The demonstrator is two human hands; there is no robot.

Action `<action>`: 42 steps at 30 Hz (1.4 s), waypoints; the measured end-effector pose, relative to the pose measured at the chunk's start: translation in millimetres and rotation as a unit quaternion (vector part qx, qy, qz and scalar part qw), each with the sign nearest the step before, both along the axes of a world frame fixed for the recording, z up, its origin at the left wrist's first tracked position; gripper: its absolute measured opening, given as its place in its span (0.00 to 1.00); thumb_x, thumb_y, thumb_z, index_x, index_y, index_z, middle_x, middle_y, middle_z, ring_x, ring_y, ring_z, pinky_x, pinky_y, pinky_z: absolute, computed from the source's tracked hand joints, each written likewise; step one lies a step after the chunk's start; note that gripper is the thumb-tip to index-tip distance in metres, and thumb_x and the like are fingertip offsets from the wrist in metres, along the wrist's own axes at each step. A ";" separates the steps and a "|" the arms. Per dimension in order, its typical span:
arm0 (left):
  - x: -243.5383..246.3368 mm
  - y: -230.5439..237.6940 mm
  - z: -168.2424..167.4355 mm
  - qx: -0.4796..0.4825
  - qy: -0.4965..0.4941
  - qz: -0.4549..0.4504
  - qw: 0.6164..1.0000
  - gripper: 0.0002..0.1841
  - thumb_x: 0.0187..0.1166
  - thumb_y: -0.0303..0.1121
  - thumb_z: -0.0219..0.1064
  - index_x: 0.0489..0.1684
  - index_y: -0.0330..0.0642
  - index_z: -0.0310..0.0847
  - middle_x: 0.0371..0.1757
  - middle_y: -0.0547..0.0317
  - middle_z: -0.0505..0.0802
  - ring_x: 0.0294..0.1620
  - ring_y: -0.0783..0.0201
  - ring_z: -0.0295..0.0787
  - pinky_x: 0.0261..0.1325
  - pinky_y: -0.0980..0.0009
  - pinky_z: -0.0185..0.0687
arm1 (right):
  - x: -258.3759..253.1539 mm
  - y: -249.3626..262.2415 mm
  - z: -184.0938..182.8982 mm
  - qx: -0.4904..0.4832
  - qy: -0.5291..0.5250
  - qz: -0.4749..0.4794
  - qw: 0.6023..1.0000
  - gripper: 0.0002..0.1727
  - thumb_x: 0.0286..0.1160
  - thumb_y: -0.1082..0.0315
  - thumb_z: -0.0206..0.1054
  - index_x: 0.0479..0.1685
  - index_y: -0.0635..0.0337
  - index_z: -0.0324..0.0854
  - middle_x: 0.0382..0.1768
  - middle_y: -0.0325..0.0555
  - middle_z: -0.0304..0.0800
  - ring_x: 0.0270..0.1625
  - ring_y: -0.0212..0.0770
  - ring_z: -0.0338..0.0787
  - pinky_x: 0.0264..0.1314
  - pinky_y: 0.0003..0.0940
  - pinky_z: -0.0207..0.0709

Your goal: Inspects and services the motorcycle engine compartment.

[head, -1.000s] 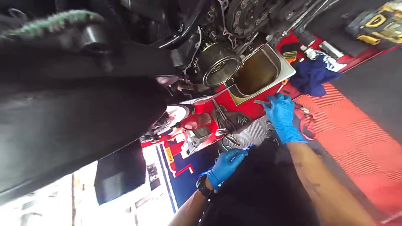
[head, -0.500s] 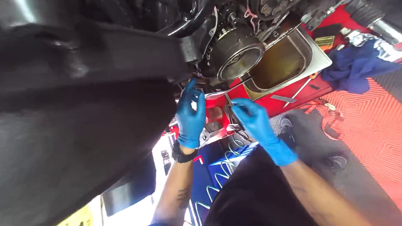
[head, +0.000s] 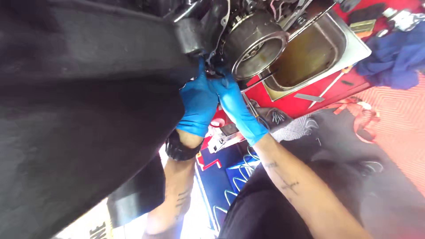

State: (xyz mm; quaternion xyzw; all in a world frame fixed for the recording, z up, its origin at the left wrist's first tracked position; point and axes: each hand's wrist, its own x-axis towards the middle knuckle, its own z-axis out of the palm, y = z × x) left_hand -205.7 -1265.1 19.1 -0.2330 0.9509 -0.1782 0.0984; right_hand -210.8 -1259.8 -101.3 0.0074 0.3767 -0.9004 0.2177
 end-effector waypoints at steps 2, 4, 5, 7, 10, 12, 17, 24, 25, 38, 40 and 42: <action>-5.5 6.5 5.3 -0.012 -0.027 0.014 0.999 0.30 0.90 0.36 0.56 0.93 0.47 0.57 0.47 0.29 0.92 0.52 0.29 0.90 0.53 0.32 0.80 | 0.5 7.8 0.9 -0.095 -0.045 0.024 0.994 0.10 0.86 0.69 0.60 0.55 0.62 0.83 0.28 0.39 0.82 0.25 0.28 0.76 0.28 0.24 0.73; -10.5 9.2 6.8 -0.033 -0.047 0.033 0.998 0.30 0.90 0.37 0.56 0.92 0.48 0.58 0.48 0.31 0.92 0.53 0.30 0.90 0.54 0.33 0.80 | -5.1 11.5 -3.8 -0.226 -0.070 0.048 0.970 0.13 0.88 0.70 0.53 0.60 0.60 0.81 0.26 0.35 0.78 0.21 0.26 0.72 0.24 0.20 0.70; -12.6 9.5 6.3 -0.048 -0.059 0.040 0.996 0.30 0.90 0.38 0.56 0.92 0.49 0.57 0.48 0.31 0.92 0.53 0.31 0.91 0.54 0.33 0.80 | -8.8 10.6 -8.1 -0.276 -0.071 0.061 0.956 0.11 0.90 0.69 0.50 0.53 0.58 0.80 0.25 0.35 0.78 0.21 0.26 0.73 0.24 0.21 0.71; -15.7 7.8 3.9 -0.070 -0.076 0.050 0.993 0.31 0.90 0.40 0.56 0.93 0.52 0.55 0.49 0.32 0.92 0.55 0.31 0.90 0.56 0.33 0.80 | -14.3 9.2 -15.7 -0.331 -0.061 0.080 0.938 0.13 0.91 0.68 0.48 0.44 0.57 0.79 0.25 0.35 0.77 0.21 0.28 0.73 0.24 0.22 0.70; -13.2 -4.4 -1.2 -0.067 -0.074 0.038 0.994 0.33 0.88 0.42 0.57 0.95 0.53 0.53 0.49 0.33 0.93 0.56 0.32 0.90 0.58 0.33 0.78 | -15.8 8.2 -23.7 -0.382 -0.071 0.101 0.916 0.12 0.90 0.70 0.51 0.54 0.60 0.80 0.26 0.37 0.78 0.23 0.28 0.74 0.26 0.22 0.70; -13.1 -15.1 -1.4 -0.028 -0.051 0.025 0.998 0.33 0.88 0.43 0.58 0.93 0.51 0.55 0.48 0.36 0.93 0.53 0.35 0.91 0.58 0.33 0.79 | -17.3 5.0 -23.6 -0.412 -0.066 0.090 0.904 0.10 0.88 0.72 0.50 0.46 0.59 0.79 0.23 0.37 0.76 0.20 0.28 0.72 0.23 0.21 0.67; -14.6 -18.0 -2.6 -0.004 -0.024 0.022 0.999 0.31 0.86 0.39 0.59 0.90 0.47 0.61 0.49 0.37 0.93 0.53 0.38 0.92 0.57 0.35 0.80 | -19.3 -2.3 -29.0 -0.461 -0.050 0.082 0.882 0.10 0.86 0.72 0.53 0.36 0.56 0.77 0.18 0.33 0.71 0.17 0.27 0.67 0.20 0.21 0.62; -14.5 -16.0 -2.4 -0.002 -0.019 0.016 1.000 0.33 0.79 0.38 0.65 0.87 0.46 0.63 0.46 0.39 0.93 0.52 0.37 0.91 0.55 0.35 0.80 | -19.6 -1.8 -28.3 -0.476 -0.080 0.095 0.871 0.13 0.85 0.74 0.55 0.28 0.54 0.74 0.11 0.29 0.63 0.12 0.25 0.62 0.15 0.18 0.57; -15.7 -14.9 -1.5 -0.002 -0.023 0.018 1.000 0.33 0.79 0.39 0.66 0.86 0.46 0.64 0.46 0.39 0.93 0.53 0.38 0.91 0.56 0.35 0.79 | -20.5 -1.4 -28.5 -0.473 -0.080 0.099 0.872 0.13 0.85 0.75 0.55 0.28 0.54 0.75 0.11 0.29 0.63 0.12 0.24 0.62 0.15 0.18 0.57; -18.2 -10.7 -14.3 -0.115 -0.023 0.028 0.993 0.34 0.79 0.39 0.63 0.89 0.51 0.62 0.45 0.39 0.95 0.51 0.36 0.93 0.51 0.35 0.82 | -21.5 1.4 -27.0 -0.449 -0.086 0.097 0.884 0.06 0.87 0.74 0.54 0.46 0.58 0.76 0.11 0.31 0.62 0.12 0.26 0.64 0.16 0.20 0.62; -18.8 -8.8 -15.0 -0.110 -0.032 0.040 0.993 0.35 0.79 0.39 0.63 0.91 0.52 0.60 0.44 0.39 0.95 0.50 0.36 0.93 0.51 0.34 0.81 | -19.1 1.7 -25.9 -0.434 -0.088 0.086 0.892 0.08 0.89 0.71 0.52 0.42 0.56 0.75 0.12 0.31 0.62 0.12 0.27 0.64 0.17 0.20 0.63; -19.8 -7.4 -14.6 -0.099 -0.039 0.053 0.993 0.36 0.78 0.39 0.64 0.91 0.50 0.59 0.45 0.39 0.94 0.51 0.35 0.92 0.51 0.33 0.81 | -18.5 1.5 -24.9 -0.422 -0.096 0.085 0.898 0.09 0.92 0.68 0.50 0.45 0.55 0.76 0.12 0.30 0.63 0.12 0.27 0.65 0.16 0.21 0.65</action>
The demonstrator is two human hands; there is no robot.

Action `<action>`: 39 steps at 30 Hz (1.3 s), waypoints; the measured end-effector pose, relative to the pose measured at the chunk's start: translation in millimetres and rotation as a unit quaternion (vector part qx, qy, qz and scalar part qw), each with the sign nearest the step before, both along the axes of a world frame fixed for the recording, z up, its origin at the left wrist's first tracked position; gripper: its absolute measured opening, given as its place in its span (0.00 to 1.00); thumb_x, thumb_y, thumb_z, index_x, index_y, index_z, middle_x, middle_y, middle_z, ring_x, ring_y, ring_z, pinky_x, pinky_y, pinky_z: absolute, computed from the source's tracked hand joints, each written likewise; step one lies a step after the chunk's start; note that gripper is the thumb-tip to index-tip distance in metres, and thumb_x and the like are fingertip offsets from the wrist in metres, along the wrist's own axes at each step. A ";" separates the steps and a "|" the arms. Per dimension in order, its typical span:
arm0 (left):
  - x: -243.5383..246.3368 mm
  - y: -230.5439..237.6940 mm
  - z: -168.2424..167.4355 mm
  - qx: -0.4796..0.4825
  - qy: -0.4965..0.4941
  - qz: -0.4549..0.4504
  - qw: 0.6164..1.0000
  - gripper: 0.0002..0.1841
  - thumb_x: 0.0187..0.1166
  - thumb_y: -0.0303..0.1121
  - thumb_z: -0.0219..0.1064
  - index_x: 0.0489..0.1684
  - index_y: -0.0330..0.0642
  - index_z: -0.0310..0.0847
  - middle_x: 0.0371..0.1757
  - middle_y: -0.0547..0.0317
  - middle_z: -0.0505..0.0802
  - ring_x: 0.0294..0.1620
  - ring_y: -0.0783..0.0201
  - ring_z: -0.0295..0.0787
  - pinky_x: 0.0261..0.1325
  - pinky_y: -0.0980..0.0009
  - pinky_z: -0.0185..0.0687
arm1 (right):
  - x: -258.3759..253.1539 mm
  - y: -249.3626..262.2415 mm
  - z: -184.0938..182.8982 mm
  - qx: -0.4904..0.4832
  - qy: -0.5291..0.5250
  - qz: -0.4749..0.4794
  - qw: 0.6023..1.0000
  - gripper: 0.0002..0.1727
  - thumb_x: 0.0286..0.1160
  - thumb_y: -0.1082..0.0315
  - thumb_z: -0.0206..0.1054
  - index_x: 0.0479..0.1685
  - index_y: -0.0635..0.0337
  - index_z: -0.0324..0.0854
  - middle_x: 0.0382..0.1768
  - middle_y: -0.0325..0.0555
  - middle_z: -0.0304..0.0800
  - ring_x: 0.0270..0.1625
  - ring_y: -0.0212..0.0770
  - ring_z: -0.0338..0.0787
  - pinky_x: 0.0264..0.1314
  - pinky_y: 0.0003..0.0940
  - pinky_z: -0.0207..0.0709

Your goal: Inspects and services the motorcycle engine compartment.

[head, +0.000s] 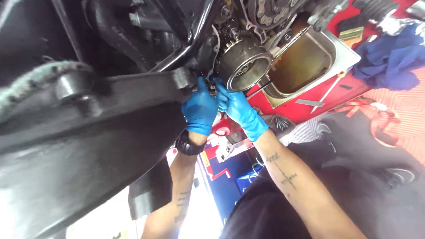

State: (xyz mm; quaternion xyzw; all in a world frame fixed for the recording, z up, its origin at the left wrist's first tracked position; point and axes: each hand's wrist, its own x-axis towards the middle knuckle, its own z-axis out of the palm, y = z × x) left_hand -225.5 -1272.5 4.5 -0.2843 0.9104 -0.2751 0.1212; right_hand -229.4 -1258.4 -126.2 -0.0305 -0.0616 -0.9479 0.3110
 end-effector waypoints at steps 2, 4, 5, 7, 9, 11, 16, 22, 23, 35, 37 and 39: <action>1.9 -1.7 -0.1 0.018 0.003 0.019 1.000 0.31 0.79 0.40 0.64 0.84 0.46 0.67 0.49 0.38 0.94 0.55 0.35 0.91 0.54 0.32 0.80 | -0.1 0.8 0.9 0.002 -0.013 0.013 1.000 0.11 0.93 0.66 0.49 0.47 0.54 0.76 0.12 0.30 0.63 0.12 0.27 0.64 0.15 0.20 0.64; 9.6 -7.4 -3.7 0.037 0.024 0.008 0.999 0.26 0.80 0.40 0.63 0.78 0.43 0.74 0.48 0.37 0.94 0.55 0.36 0.91 0.56 0.33 0.80 | -1.4 2.0 0.3 -0.002 -0.009 0.021 1.000 0.12 0.94 0.66 0.48 0.45 0.54 0.76 0.13 0.31 0.64 0.12 0.27 0.64 0.15 0.19 0.63; 12.4 -9.0 -5.2 0.039 0.027 0.002 0.999 0.26 0.81 0.40 0.62 0.79 0.43 0.74 0.48 0.37 0.94 0.54 0.36 0.92 0.56 0.34 0.81 | -1.1 2.0 -0.5 -0.006 -0.006 0.021 1.000 0.12 0.94 0.66 0.48 0.44 0.55 0.76 0.13 0.31 0.64 0.12 0.27 0.64 0.15 0.19 0.63; 12.2 -8.5 -4.8 0.041 0.023 0.009 0.999 0.27 0.82 0.40 0.61 0.82 0.45 0.71 0.49 0.38 0.94 0.56 0.36 0.92 0.57 0.34 0.81 | -0.6 1.1 -1.1 -0.008 0.005 0.010 1.000 0.13 0.93 0.66 0.48 0.40 0.54 0.76 0.13 0.31 0.64 0.12 0.27 0.63 0.15 0.19 0.62; 10.5 -5.6 -1.2 0.050 0.018 0.022 0.998 0.29 0.83 0.40 0.60 0.85 0.46 0.68 0.51 0.37 0.94 0.57 0.36 0.91 0.58 0.34 0.80 | -0.9 -0.2 -1.1 -0.007 0.009 -0.002 1.000 0.13 0.93 0.66 0.49 0.40 0.54 0.76 0.12 0.31 0.63 0.11 0.27 0.63 0.15 0.20 0.61; 12.4 -5.5 1.5 0.060 0.026 0.012 0.998 0.26 0.87 0.45 0.58 0.82 0.45 0.70 0.49 0.36 0.94 0.56 0.35 0.91 0.58 0.34 0.80 | 1.1 -1.9 -1.0 -0.001 0.008 -0.006 1.000 0.11 0.93 0.66 0.49 0.45 0.54 0.77 0.13 0.30 0.63 0.12 0.27 0.64 0.15 0.20 0.63; 16.9 -14.4 -1.3 0.101 0.092 -0.073 0.988 0.26 0.91 0.51 0.54 0.65 0.37 0.83 0.45 0.35 0.93 0.53 0.35 0.92 0.59 0.36 0.80 | -3.7 -0.5 0.4 0.018 0.004 0.002 1.000 0.11 0.94 0.64 0.48 0.47 0.54 0.76 0.14 0.31 0.64 0.14 0.29 0.67 0.18 0.22 0.66; 24.6 -16.2 -0.9 0.136 0.108 -0.116 0.978 0.24 0.91 0.47 0.55 0.58 0.33 0.88 0.41 0.38 0.94 0.49 0.40 0.93 0.57 0.41 0.82 | -5.9 0.4 -0.9 0.028 0.046 -0.001 0.999 0.17 0.96 0.61 0.45 0.37 0.53 0.74 0.14 0.31 0.65 0.15 0.29 0.67 0.20 0.22 0.65; 26.7 -16.1 -1.1 0.131 0.117 -0.141 0.974 0.23 0.91 0.45 0.56 0.54 0.32 0.89 0.37 0.39 0.94 0.45 0.41 0.94 0.53 0.42 0.83 | -6.2 -0.1 -0.9 0.029 0.045 0.002 0.999 0.18 0.96 0.61 0.45 0.35 0.53 0.74 0.14 0.31 0.65 0.15 0.29 0.67 0.20 0.23 0.65; 12.2 2.8 -0.5 0.111 0.094 -0.036 0.989 0.24 0.92 0.42 0.52 0.74 0.32 0.78 0.53 0.36 0.94 0.60 0.41 0.92 0.66 0.43 0.80 | -3.4 1.3 3.5 0.041 -0.012 0.009 0.999 0.15 0.95 0.65 0.47 0.38 0.55 0.77 0.15 0.30 0.69 0.14 0.27 0.68 0.18 0.20 0.66; 7.3 -2.3 -7.7 0.147 0.126 -0.028 0.981 0.27 0.92 0.47 0.52 0.75 0.32 0.76 0.52 0.38 0.94 0.58 0.42 0.92 0.66 0.44 0.81 | -3.0 0.1 5.6 0.055 -0.030 0.000 0.998 0.16 0.94 0.67 0.48 0.35 0.55 0.77 0.15 0.30 0.69 0.15 0.26 0.68 0.18 0.20 0.65; 7.3 -4.7 -14.2 0.145 0.155 -0.039 0.976 0.29 0.91 0.51 0.54 0.72 0.32 0.78 0.48 0.39 0.95 0.55 0.42 0.93 0.63 0.44 0.82 | -2.0 -0.2 4.8 0.060 -0.035 -0.001 0.998 0.19 0.94 0.66 0.47 0.29 0.54 0.75 0.15 0.31 0.68 0.16 0.26 0.67 0.19 0.20 0.64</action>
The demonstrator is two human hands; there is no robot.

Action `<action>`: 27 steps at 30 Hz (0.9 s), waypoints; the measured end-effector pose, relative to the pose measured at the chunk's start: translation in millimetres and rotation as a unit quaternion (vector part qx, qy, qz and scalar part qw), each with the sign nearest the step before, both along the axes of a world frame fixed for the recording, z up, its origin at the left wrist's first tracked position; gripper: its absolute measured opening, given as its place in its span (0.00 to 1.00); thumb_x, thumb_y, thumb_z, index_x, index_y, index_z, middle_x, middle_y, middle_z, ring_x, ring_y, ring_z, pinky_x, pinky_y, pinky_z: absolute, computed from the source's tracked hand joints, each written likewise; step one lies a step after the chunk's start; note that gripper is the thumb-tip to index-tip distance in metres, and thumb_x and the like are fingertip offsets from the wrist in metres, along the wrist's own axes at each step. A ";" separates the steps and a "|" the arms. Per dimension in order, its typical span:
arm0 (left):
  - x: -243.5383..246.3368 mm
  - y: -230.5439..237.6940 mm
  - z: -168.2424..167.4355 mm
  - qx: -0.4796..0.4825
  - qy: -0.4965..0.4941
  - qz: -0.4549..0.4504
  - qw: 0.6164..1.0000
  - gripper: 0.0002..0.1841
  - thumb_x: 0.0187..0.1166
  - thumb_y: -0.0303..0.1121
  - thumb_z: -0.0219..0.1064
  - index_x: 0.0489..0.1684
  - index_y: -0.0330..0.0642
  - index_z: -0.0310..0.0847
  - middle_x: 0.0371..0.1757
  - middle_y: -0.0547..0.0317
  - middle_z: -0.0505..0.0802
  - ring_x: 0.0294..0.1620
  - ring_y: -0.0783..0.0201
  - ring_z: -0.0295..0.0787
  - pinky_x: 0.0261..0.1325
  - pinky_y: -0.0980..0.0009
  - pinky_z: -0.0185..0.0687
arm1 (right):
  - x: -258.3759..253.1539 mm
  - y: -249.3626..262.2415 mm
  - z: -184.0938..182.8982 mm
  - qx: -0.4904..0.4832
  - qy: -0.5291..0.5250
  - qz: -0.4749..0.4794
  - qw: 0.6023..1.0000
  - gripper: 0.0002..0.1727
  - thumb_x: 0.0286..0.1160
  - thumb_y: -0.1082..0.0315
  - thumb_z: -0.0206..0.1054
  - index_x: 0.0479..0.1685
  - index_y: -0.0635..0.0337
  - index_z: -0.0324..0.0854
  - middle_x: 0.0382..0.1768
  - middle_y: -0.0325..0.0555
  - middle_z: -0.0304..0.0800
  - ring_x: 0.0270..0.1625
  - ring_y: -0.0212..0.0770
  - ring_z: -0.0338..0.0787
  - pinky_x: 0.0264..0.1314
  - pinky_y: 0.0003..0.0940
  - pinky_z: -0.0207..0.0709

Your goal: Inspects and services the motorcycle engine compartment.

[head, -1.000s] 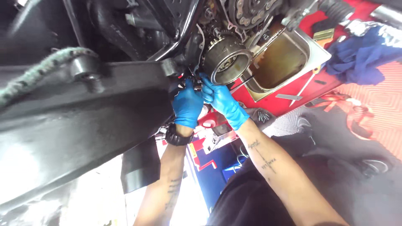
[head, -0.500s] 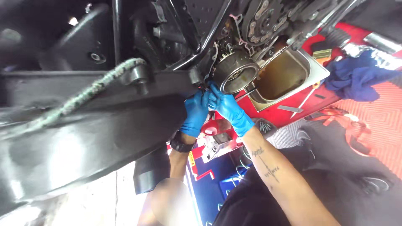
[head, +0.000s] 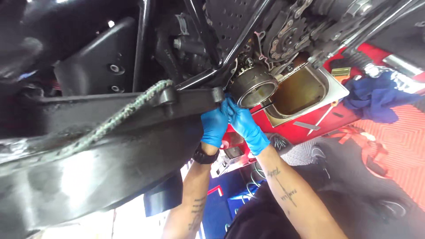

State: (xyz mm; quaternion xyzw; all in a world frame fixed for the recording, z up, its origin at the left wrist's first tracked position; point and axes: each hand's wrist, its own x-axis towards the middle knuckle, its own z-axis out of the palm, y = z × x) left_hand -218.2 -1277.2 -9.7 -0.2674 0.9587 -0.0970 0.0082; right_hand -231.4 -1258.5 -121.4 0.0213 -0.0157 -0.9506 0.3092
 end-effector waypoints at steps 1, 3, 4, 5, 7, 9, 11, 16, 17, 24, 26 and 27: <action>0.7 -0.3 -3.9 -0.009 0.021 -0.005 1.000 0.28 0.90 0.52 0.56 0.69 0.33 0.81 0.46 0.40 0.95 0.53 0.43 0.94 0.61 0.44 0.83 | 0.5 0.3 0.1 0.005 -0.005 0.002 1.000 0.20 0.94 0.66 0.47 0.27 0.53 0.74 0.14 0.30 0.67 0.15 0.26 0.67 0.19 0.20 0.63; 1.8 -1.9 -13.2 -0.032 0.076 -0.015 0.996 0.25 0.88 0.51 0.59 0.59 0.35 0.87 0.40 0.42 0.96 0.47 0.43 0.96 0.54 0.44 0.86 | 1.8 -0.2 0.2 0.019 -0.011 0.000 1.000 0.20 0.94 0.66 0.49 0.26 0.54 0.74 0.15 0.31 0.68 0.15 0.26 0.67 0.19 0.19 0.64; 2.0 -2.5 -17.2 -0.042 0.095 -0.016 0.994 0.24 0.88 0.51 0.59 0.56 0.36 0.88 0.37 0.43 0.96 0.44 0.44 0.96 0.51 0.44 0.87 | 2.1 -0.7 -0.4 0.021 -0.011 -0.001 1.000 0.19 0.93 0.66 0.50 0.27 0.54 0.74 0.15 0.31 0.67 0.16 0.26 0.66 0.19 0.19 0.63; 2.0 -2.4 -19.8 -0.044 0.106 -0.013 0.993 0.24 0.88 0.51 0.59 0.53 0.37 0.89 0.36 0.44 0.96 0.42 0.45 0.96 0.50 0.44 0.87 | 2.0 -0.2 -0.3 0.024 -0.012 -0.001 1.000 0.18 0.93 0.67 0.51 0.27 0.54 0.74 0.15 0.30 0.67 0.15 0.25 0.66 0.18 0.19 0.63; 3.7 -3.7 -21.3 -0.032 0.115 -0.019 0.993 0.23 0.89 0.49 0.58 0.52 0.37 0.90 0.36 0.45 0.96 0.42 0.45 0.96 0.50 0.45 0.87 | 1.4 1.0 0.0 0.024 -0.009 0.006 1.000 0.18 0.93 0.66 0.51 0.28 0.54 0.75 0.14 0.30 0.67 0.15 0.25 0.66 0.18 0.18 0.63; 6.6 -5.5 -20.1 -0.015 0.113 -0.039 0.993 0.22 0.90 0.46 0.57 0.50 0.35 0.90 0.36 0.45 0.95 0.43 0.46 0.95 0.51 0.45 0.86 | 0.6 0.2 0.2 0.027 -0.005 0.007 1.000 0.18 0.94 0.65 0.50 0.30 0.54 0.75 0.14 0.30 0.66 0.15 0.26 0.65 0.18 0.19 0.62; 9.5 -7.1 -19.1 -0.013 0.115 -0.066 0.991 0.21 0.90 0.43 0.56 0.46 0.34 0.90 0.34 0.44 0.95 0.41 0.46 0.95 0.50 0.46 0.86 | 1.0 -2.5 -0.5 0.026 0.005 -0.002 1.000 0.17 0.94 0.64 0.49 0.34 0.54 0.76 0.15 0.30 0.66 0.15 0.26 0.65 0.18 0.20 0.63; 13.2 -10.0 -18.6 0.004 0.100 -0.094 0.990 0.21 0.90 0.40 0.55 0.39 0.33 0.90 0.30 0.47 0.94 0.37 0.48 0.95 0.46 0.47 0.86 | 1.7 0.3 -2.4 0.027 0.015 0.013 0.999 0.20 0.95 0.62 0.47 0.29 0.53 0.74 0.14 0.29 0.65 0.14 0.25 0.64 0.17 0.18 0.62; 14.4 -10.8 -19.3 0.008 0.099 -0.109 0.989 0.21 0.90 0.39 0.54 0.37 0.34 0.90 0.28 0.48 0.94 0.35 0.49 0.95 0.44 0.47 0.85 | 1.6 1.0 -2.4 0.026 0.013 0.015 0.999 0.21 0.95 0.62 0.48 0.25 0.52 0.73 0.13 0.29 0.64 0.13 0.25 0.63 0.16 0.18 0.60; 18.3 -11.4 -11.0 0.021 0.039 -0.104 0.994 0.22 0.91 0.44 0.53 0.46 0.36 0.90 0.31 0.47 0.94 0.38 0.49 0.95 0.47 0.47 0.86 | 2.8 1.4 -3.8 0.007 0.021 0.003 1.000 0.20 0.95 0.62 0.48 0.28 0.52 0.74 0.13 0.29 0.65 0.13 0.25 0.65 0.17 0.18 0.62; 21.0 -1.5 -2.6 0.011 0.001 -0.068 0.998 0.23 0.92 0.47 0.52 0.59 0.37 0.87 0.38 0.43 0.95 0.45 0.45 0.95 0.52 0.44 0.85 | 4.4 1.7 -1.0 0.046 0.003 -0.012 0.999 0.14 0.94 0.63 0.49 0.46 0.57 0.80 0.19 0.32 0.73 0.20 0.27 0.74 0.26 0.21 0.73; 23.4 4.1 1.1 0.000 -0.021 -0.051 0.998 0.24 0.92 0.48 0.51 0.66 0.38 0.84 0.41 0.42 0.95 0.48 0.43 0.94 0.53 0.44 0.84 | 5.7 2.7 1.1 0.071 -0.005 -0.016 0.997 0.15 0.94 0.63 0.49 0.54 0.59 0.80 0.25 0.35 0.79 0.26 0.29 0.79 0.34 0.24 0.78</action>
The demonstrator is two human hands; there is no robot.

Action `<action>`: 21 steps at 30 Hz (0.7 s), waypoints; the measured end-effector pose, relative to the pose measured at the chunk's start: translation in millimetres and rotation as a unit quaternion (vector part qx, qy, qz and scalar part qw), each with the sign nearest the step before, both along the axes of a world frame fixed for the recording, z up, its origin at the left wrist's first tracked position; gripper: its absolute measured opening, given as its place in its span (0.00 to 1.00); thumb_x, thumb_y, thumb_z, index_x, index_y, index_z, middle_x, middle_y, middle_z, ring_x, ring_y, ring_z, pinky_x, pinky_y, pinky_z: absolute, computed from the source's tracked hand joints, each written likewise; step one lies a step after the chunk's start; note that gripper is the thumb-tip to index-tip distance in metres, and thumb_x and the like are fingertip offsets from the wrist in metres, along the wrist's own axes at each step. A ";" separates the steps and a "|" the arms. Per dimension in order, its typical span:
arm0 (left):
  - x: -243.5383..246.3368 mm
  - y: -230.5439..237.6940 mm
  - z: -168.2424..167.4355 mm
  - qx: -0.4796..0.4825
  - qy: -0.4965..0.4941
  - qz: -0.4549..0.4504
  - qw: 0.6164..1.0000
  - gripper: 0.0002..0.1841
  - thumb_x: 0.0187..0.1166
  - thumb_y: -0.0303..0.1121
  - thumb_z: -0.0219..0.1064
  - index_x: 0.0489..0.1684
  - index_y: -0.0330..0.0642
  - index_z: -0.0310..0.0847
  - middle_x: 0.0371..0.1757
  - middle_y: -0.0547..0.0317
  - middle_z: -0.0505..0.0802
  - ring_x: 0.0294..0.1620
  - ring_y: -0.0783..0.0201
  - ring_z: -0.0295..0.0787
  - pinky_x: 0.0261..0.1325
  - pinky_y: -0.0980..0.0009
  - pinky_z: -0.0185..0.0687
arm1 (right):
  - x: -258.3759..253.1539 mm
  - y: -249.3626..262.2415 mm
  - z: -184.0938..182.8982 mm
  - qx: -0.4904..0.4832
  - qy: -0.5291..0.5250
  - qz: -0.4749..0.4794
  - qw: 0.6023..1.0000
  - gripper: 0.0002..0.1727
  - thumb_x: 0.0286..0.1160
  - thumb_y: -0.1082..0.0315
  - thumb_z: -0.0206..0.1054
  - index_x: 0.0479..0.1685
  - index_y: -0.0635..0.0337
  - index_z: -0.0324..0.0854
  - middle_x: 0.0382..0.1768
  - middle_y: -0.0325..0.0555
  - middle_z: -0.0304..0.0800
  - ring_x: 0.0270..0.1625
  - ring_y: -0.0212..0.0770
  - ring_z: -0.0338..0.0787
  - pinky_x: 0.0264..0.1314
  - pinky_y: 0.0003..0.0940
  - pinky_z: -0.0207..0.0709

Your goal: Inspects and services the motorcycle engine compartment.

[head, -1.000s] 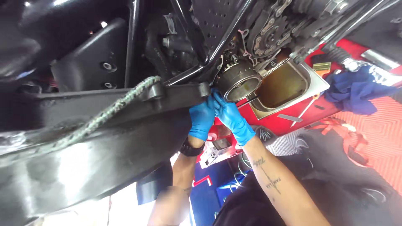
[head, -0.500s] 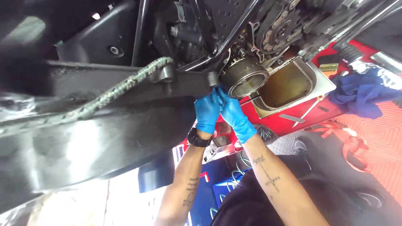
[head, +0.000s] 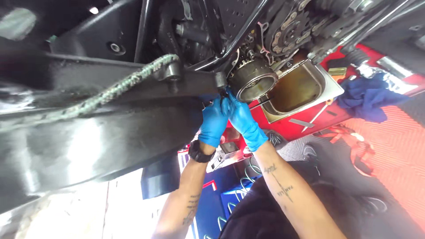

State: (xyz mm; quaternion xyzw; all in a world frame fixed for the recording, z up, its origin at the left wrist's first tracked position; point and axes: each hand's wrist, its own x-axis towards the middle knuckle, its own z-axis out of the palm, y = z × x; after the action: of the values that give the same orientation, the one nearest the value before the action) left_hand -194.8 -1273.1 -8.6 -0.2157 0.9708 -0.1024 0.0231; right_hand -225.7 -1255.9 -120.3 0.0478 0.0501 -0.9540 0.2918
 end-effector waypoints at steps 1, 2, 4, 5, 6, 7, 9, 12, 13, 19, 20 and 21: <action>3.3 5.5 3.6 -0.005 -0.017 0.016 1.000 0.26 0.93 0.48 0.50 0.74 0.40 0.80 0.46 0.40 0.95 0.52 0.41 0.94 0.56 0.43 0.84 | 2.3 1.4 3.0 0.021 -0.012 -0.001 1.000 0.16 0.94 0.63 0.49 0.60 0.61 0.80 0.31 0.38 0.83 0.33 0.31 0.84 0.42 0.27 0.82; 7.8 8.8 5.5 -0.011 -0.021 0.022 0.999 0.27 0.93 0.48 0.50 0.80 0.41 0.76 0.49 0.38 0.95 0.53 0.39 0.94 0.57 0.41 0.83 | 5.7 3.4 6.0 0.041 -0.021 0.001 0.999 0.17 0.94 0.63 0.48 0.64 0.63 0.78 0.36 0.41 0.86 0.39 0.32 0.87 0.49 0.28 0.83; 14.9 9.6 5.5 -0.014 -0.021 0.012 1.000 0.27 0.92 0.47 0.50 0.85 0.43 0.71 0.47 0.37 0.95 0.50 0.38 0.94 0.54 0.41 0.84 | 15.2 9.1 8.9 0.081 -0.017 -0.004 0.997 0.17 0.94 0.64 0.48 0.63 0.66 0.76 0.42 0.44 0.88 0.44 0.33 0.89 0.52 0.30 0.85; 16.2 10.0 4.2 0.000 -0.025 0.006 1.000 0.27 0.92 0.45 0.51 0.85 0.41 0.70 0.46 0.37 0.95 0.50 0.38 0.94 0.55 0.41 0.84 | 22.2 14.7 8.1 0.101 0.000 -0.008 0.995 0.18 0.94 0.64 0.47 0.66 0.67 0.75 0.47 0.46 0.88 0.46 0.34 0.89 0.53 0.30 0.84; 15.5 11.0 2.0 0.016 -0.030 0.002 0.999 0.27 0.92 0.43 0.51 0.85 0.40 0.69 0.45 0.37 0.95 0.51 0.39 0.94 0.56 0.42 0.84 | 29.9 22.0 5.7 0.120 0.018 -0.011 0.993 0.19 0.94 0.65 0.47 0.69 0.67 0.75 0.52 0.47 0.88 0.49 0.34 0.88 0.55 0.30 0.84; 11.8 13.9 -0.1 0.034 -0.037 0.003 0.999 0.27 0.92 0.42 0.51 0.86 0.38 0.68 0.46 0.38 0.95 0.52 0.39 0.94 0.58 0.43 0.84 | 36.5 30.8 2.0 0.136 0.031 -0.015 0.990 0.20 0.94 0.65 0.46 0.70 0.67 0.76 0.54 0.47 0.88 0.50 0.34 0.88 0.55 0.30 0.84; 0.4 22.3 -3.5 0.068 -0.034 0.018 0.997 0.26 0.92 0.40 0.51 0.84 0.36 0.68 0.47 0.39 0.95 0.54 0.40 0.93 0.60 0.43 0.83 | 48.9 50.9 -6.1 0.162 0.038 -0.022 0.986 0.19 0.94 0.67 0.45 0.66 0.67 0.78 0.42 0.43 0.89 0.39 0.32 0.88 0.45 0.29 0.85; -18.8 39.1 -4.7 0.064 -0.001 0.027 0.998 0.20 0.87 0.33 0.55 0.72 0.34 0.78 0.42 0.39 0.94 0.50 0.39 0.94 0.53 0.41 0.84 | 63.6 81.2 -23.1 0.210 0.051 -0.008 0.976 0.20 0.94 0.68 0.43 0.62 0.69 0.79 0.27 0.40 0.87 0.28 0.33 0.87 0.37 0.29 0.86; -23.4 44.9 -1.6 0.062 -0.008 0.043 0.997 0.20 0.87 0.32 0.55 0.72 0.35 0.77 0.43 0.38 0.94 0.51 0.38 0.93 0.53 0.40 0.84 | 66.9 90.1 -29.9 0.231 0.060 0.006 0.971 0.20 0.94 0.68 0.42 0.62 0.70 0.79 0.27 0.40 0.87 0.28 0.33 0.87 0.38 0.29 0.86; 4.5 43.3 -10.5 0.049 -0.019 0.023 0.998 0.31 0.89 0.41 0.57 0.87 0.34 0.58 0.41 0.37 0.93 0.45 0.35 0.93 0.43 0.40 0.86 | 96.4 145.5 -71.4 0.372 0.111 0.097 0.916 0.20 0.92 0.68 0.45 0.59 0.69 0.82 0.27 0.42 0.88 0.29 0.35 0.88 0.38 0.32 0.86; 8.8 42.2 -15.2 0.049 0.003 0.008 0.999 0.34 0.88 0.43 0.59 0.88 0.32 0.55 0.41 0.36 0.92 0.45 0.35 0.93 0.43 0.40 0.86 | 101.5 161.0 -79.6 0.403 0.124 0.114 0.900 0.20 0.92 0.67 0.46 0.59 0.69 0.82 0.28 0.42 0.89 0.29 0.35 0.88 0.39 0.32 0.86; 12.9 40.4 -21.8 0.049 0.034 -0.003 0.998 0.36 0.86 0.43 0.61 0.89 0.31 0.54 0.43 0.34 0.92 0.46 0.33 0.92 0.43 0.39 0.86 | 107.8 178.4 -88.2 0.432 0.132 0.132 0.882 0.20 0.92 0.66 0.46 0.59 0.69 0.82 0.29 0.42 0.90 0.30 0.35 0.89 0.40 0.33 0.87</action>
State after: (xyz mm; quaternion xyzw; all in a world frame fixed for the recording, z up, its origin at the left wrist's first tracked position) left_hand -182.0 -1232.7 -30.4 -0.2145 0.9755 -0.0478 0.0002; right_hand -117.9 -1077.5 -208.5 0.0361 0.5014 -0.7878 0.3559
